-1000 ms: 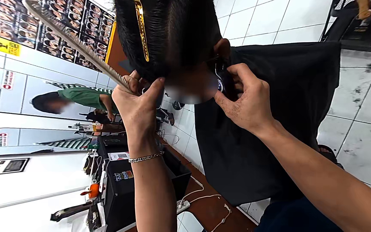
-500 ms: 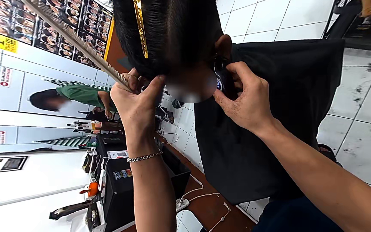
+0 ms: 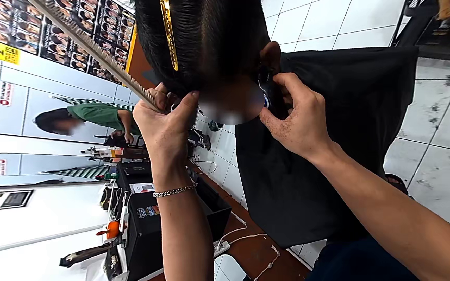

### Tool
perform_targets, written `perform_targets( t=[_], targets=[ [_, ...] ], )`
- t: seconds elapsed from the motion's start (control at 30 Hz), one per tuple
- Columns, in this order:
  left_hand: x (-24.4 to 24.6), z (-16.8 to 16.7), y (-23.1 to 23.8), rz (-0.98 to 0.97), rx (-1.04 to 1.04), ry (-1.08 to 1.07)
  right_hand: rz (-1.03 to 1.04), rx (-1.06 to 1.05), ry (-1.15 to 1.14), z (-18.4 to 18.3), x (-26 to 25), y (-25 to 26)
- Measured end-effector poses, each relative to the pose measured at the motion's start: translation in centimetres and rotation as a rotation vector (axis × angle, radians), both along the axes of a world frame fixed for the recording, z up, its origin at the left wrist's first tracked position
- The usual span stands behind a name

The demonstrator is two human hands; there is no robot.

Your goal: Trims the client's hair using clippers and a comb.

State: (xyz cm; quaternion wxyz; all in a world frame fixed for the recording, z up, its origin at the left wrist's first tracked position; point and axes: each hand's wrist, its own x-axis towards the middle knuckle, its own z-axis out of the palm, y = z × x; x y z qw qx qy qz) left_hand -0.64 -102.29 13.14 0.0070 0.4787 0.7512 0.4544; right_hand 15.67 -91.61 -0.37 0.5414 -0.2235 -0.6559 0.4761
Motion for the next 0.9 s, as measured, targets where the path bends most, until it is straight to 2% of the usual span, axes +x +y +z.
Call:
perform_targets(
  t=[0.57,0.9],
  targets=[
    [1.3,0.1,-0.9,0.027,-0.039,-0.007,-0.026,0.065,-0.04,0.2,-0.1,0.5],
    [1.5,0.2,-0.7,0.034,-0.058,0.003,-0.088,0.237,-0.093,0.1,-0.2,0.4]
  ],
)
